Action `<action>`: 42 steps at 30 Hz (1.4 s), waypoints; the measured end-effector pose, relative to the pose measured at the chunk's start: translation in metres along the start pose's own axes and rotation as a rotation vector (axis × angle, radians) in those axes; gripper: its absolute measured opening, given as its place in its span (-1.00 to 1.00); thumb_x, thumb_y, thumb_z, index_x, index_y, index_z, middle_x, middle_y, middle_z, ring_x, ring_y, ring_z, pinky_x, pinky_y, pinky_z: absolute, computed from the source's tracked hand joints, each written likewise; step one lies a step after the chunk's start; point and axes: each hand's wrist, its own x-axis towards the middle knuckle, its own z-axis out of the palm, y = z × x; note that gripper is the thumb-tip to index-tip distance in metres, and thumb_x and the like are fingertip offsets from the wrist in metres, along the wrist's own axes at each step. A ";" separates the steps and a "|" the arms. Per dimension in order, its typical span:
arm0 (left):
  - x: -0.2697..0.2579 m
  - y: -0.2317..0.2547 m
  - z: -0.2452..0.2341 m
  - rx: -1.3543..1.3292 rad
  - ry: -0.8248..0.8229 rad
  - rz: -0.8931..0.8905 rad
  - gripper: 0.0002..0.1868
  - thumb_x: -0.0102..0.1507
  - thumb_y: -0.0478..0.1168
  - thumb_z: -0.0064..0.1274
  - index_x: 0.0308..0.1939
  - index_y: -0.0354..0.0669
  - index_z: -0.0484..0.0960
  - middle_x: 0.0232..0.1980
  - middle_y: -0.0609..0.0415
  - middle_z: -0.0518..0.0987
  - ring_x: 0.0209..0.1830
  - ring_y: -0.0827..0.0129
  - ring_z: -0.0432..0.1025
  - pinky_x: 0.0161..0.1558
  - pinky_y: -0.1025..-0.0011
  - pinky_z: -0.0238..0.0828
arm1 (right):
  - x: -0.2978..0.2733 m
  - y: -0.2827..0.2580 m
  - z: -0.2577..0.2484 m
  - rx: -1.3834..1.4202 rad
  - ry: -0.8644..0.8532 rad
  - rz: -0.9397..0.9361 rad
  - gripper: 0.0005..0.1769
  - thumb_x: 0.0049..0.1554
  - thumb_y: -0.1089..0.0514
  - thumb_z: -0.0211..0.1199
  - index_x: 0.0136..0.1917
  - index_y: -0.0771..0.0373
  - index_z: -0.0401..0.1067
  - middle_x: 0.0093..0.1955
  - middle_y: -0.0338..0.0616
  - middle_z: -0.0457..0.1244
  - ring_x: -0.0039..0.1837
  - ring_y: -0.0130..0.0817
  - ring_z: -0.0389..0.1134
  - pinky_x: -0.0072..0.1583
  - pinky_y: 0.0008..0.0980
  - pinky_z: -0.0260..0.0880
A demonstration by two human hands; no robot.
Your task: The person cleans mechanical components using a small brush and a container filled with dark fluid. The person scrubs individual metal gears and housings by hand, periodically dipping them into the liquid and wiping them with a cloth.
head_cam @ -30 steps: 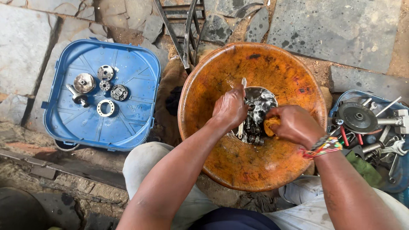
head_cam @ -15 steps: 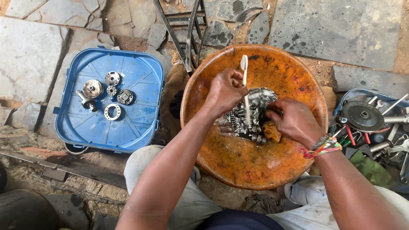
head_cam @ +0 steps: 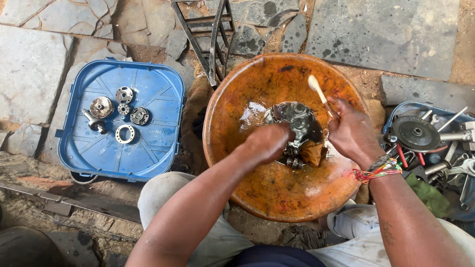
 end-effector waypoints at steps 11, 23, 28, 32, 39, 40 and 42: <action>0.023 -0.006 0.056 0.104 0.340 0.166 -0.61 0.26 -0.27 -0.08 0.18 -0.10 0.46 0.29 -0.32 0.41 0.17 -0.03 0.45 -0.07 0.28 0.61 | -0.009 0.030 0.030 -0.206 -0.254 0.005 -0.69 0.18 0.27 0.09 0.13 0.16 0.57 -0.14 0.05 0.38 -0.09 -0.10 0.42 0.12 -0.05 0.47; -0.019 -0.005 -0.027 -1.358 0.268 -0.103 -0.68 0.46 -0.30 -0.25 0.25 -0.22 0.47 0.05 -0.10 0.57 -0.20 0.32 0.53 -0.14 0.40 0.66 | -0.010 -0.018 -0.008 -0.071 -0.616 0.384 -0.39 0.31 0.13 0.01 0.57 -0.31 0.20 -0.22 0.06 0.38 -0.27 -0.11 0.30 -0.14 -0.11 0.47; -0.004 -0.030 -0.013 -1.959 0.325 0.058 -0.65 0.45 -0.37 -0.22 0.29 -0.42 0.45 0.03 -0.22 0.57 -0.13 0.23 0.56 -0.09 0.38 0.70 | -0.021 -0.017 -0.008 0.052 -0.195 -0.007 -0.50 0.24 0.04 0.14 0.45 -0.23 0.35 0.00 0.02 0.43 -0.19 -0.19 0.44 -0.08 -0.19 0.46; 0.005 -0.032 -0.005 -2.079 0.249 0.137 -0.59 0.44 -0.35 -0.26 0.30 -0.55 0.47 0.03 -0.30 0.59 -0.09 0.15 0.55 -0.04 0.30 0.69 | -0.034 -0.026 0.013 -0.174 -0.209 -0.081 -0.47 0.28 0.06 0.02 0.48 -0.35 0.31 0.36 -0.03 0.29 -0.12 -0.22 0.47 -0.11 -0.26 0.53; -0.008 -0.036 -0.027 -2.117 0.287 0.177 -0.67 0.47 -0.29 -0.27 0.26 -0.43 0.38 0.05 -0.22 0.57 -0.04 0.15 0.56 0.04 0.30 0.66 | -0.016 -0.029 -0.024 -0.299 -0.259 0.140 -0.51 0.33 0.10 -0.01 0.42 -0.43 0.35 0.35 -0.21 0.28 -0.24 -0.32 0.38 -0.24 -0.28 0.55; -0.009 -0.034 -0.028 -2.111 0.287 0.187 -0.67 0.47 -0.28 -0.27 0.25 -0.42 0.38 0.04 -0.22 0.56 -0.03 0.16 0.56 0.05 0.31 0.67 | -0.021 -0.040 -0.014 -0.196 -0.304 0.209 -0.57 0.32 0.07 0.00 0.35 -0.41 0.42 0.21 -0.29 0.33 -0.21 -0.29 0.37 -0.20 -0.22 0.56; -0.011 -0.028 -0.026 -2.100 0.269 0.193 -0.67 0.49 -0.24 -0.28 0.23 -0.41 0.40 0.02 -0.21 0.55 -0.01 0.18 0.56 0.07 0.32 0.67 | -0.027 -0.041 -0.009 -0.142 -0.278 0.125 -0.53 0.26 0.11 0.02 0.35 -0.36 0.45 0.02 -0.31 0.37 -0.18 -0.26 0.36 -0.12 -0.16 0.54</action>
